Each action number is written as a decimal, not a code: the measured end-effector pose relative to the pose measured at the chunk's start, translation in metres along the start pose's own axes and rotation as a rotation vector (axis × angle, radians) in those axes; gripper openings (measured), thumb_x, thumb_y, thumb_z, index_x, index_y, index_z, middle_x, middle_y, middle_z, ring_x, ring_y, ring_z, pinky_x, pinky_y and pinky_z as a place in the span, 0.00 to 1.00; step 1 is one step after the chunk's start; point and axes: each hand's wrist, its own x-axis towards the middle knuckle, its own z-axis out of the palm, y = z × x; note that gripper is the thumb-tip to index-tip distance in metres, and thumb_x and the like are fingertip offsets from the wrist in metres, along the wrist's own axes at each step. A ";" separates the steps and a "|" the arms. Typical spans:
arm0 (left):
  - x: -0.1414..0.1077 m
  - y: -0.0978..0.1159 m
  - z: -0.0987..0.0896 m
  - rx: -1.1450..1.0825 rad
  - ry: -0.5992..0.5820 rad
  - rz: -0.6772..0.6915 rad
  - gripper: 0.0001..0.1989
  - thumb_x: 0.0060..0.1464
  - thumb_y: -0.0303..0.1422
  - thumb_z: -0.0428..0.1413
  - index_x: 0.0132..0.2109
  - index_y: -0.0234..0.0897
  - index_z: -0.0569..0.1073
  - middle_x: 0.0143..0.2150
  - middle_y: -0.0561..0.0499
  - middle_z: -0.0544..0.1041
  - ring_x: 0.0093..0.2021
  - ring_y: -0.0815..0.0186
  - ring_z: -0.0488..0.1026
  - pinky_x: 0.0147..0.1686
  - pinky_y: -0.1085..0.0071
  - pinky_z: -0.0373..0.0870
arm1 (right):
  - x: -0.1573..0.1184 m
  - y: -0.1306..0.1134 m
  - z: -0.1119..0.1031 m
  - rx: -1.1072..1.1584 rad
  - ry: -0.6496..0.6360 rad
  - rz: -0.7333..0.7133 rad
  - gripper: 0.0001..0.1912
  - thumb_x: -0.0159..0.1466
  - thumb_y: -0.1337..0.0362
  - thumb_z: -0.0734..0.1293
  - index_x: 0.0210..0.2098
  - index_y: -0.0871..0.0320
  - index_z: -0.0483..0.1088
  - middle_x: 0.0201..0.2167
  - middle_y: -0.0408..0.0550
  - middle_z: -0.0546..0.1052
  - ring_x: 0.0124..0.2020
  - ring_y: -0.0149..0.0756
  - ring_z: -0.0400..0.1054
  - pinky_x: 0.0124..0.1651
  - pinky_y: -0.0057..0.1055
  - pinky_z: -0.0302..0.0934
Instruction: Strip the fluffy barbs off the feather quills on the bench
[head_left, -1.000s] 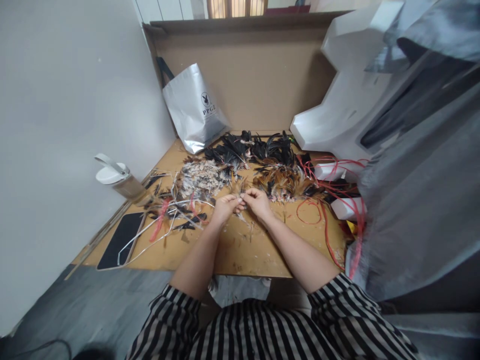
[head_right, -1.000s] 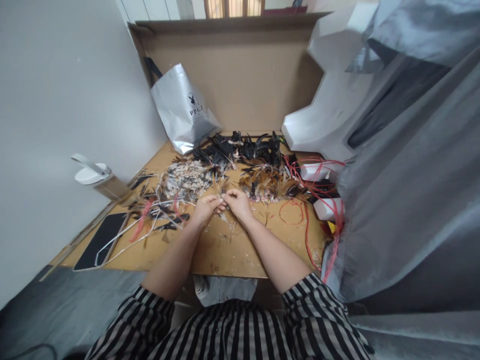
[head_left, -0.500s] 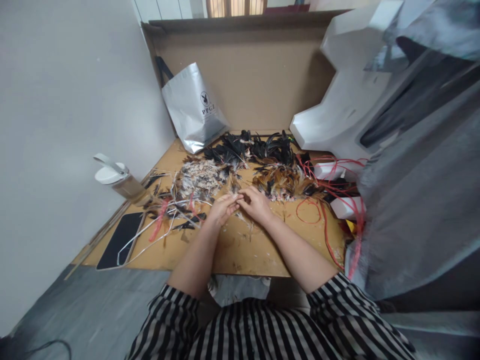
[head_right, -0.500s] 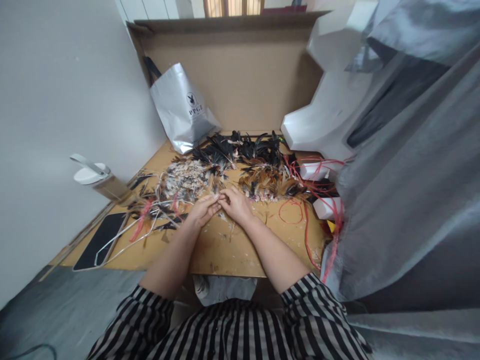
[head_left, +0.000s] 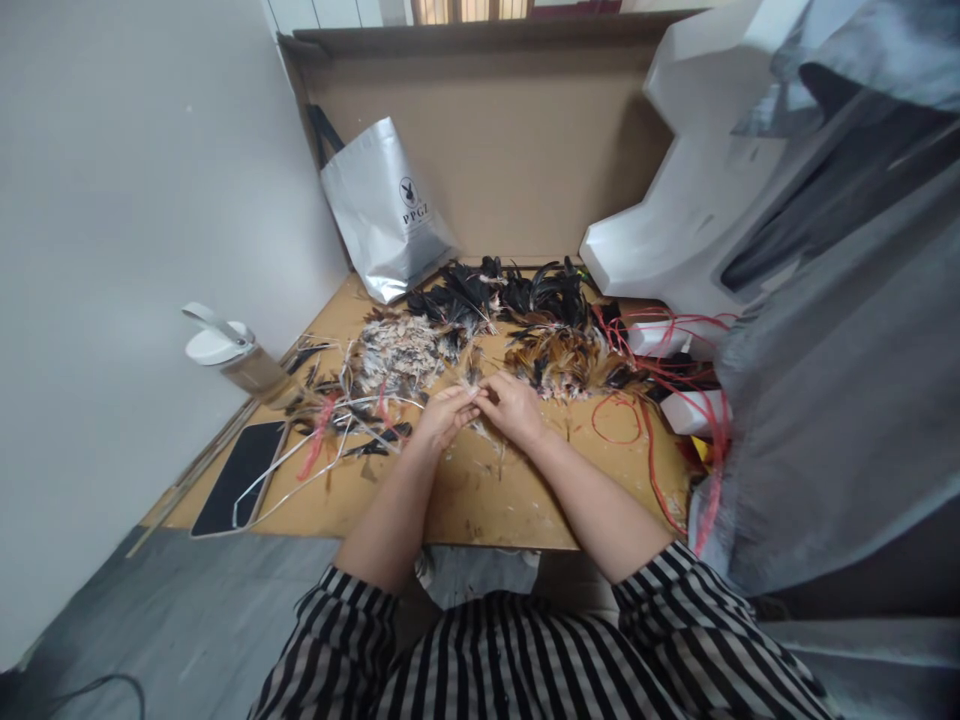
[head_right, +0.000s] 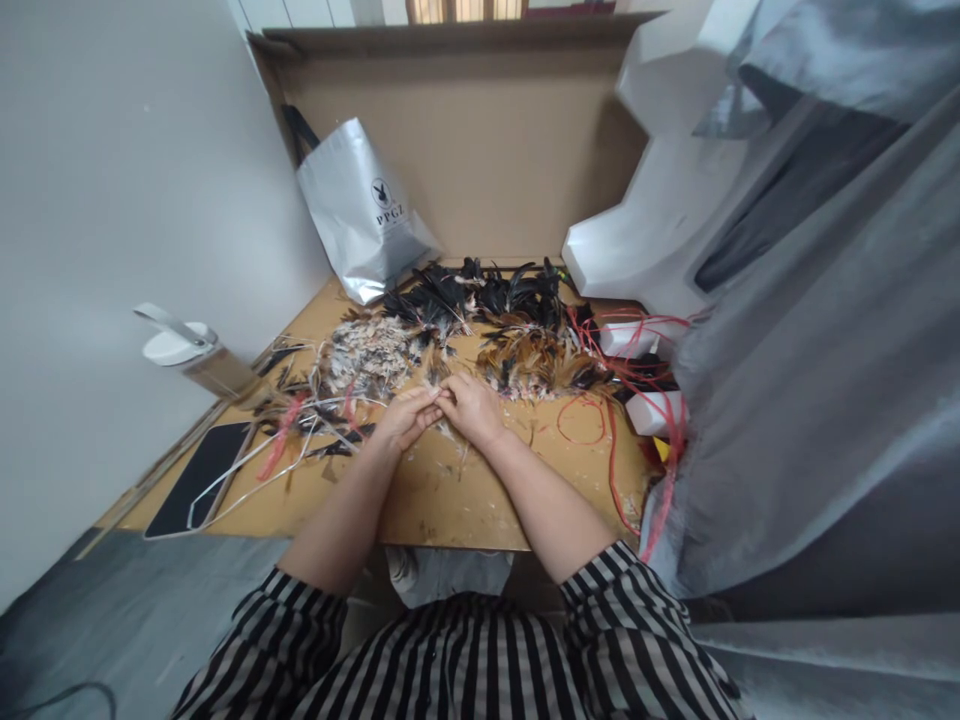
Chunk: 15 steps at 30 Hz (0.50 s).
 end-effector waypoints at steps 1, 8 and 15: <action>0.000 0.000 0.000 0.009 0.006 -0.001 0.09 0.42 0.30 0.60 0.33 0.29 0.74 0.33 0.45 0.77 0.29 0.73 0.72 0.33 0.78 0.68 | 0.000 0.000 0.000 0.004 0.004 0.004 0.10 0.59 0.58 0.60 0.32 0.57 0.67 0.29 0.47 0.70 0.33 0.33 0.63 0.36 0.27 0.53; -0.001 0.000 0.003 0.056 0.050 0.007 0.10 0.39 0.31 0.61 0.32 0.29 0.74 0.35 0.43 0.77 0.30 0.72 0.72 0.31 0.78 0.68 | 0.003 0.002 -0.003 0.109 -0.050 0.058 0.08 0.57 0.59 0.62 0.31 0.57 0.69 0.30 0.47 0.71 0.32 0.33 0.63 0.35 0.27 0.53; 0.001 0.010 -0.004 -0.069 0.194 0.125 0.07 0.41 0.28 0.60 0.29 0.30 0.72 0.33 0.45 0.77 0.32 0.71 0.73 0.28 0.80 0.66 | 0.008 0.022 -0.010 0.251 -0.103 0.088 0.07 0.55 0.62 0.64 0.29 0.58 0.71 0.27 0.45 0.72 0.29 0.31 0.63 0.33 0.26 0.53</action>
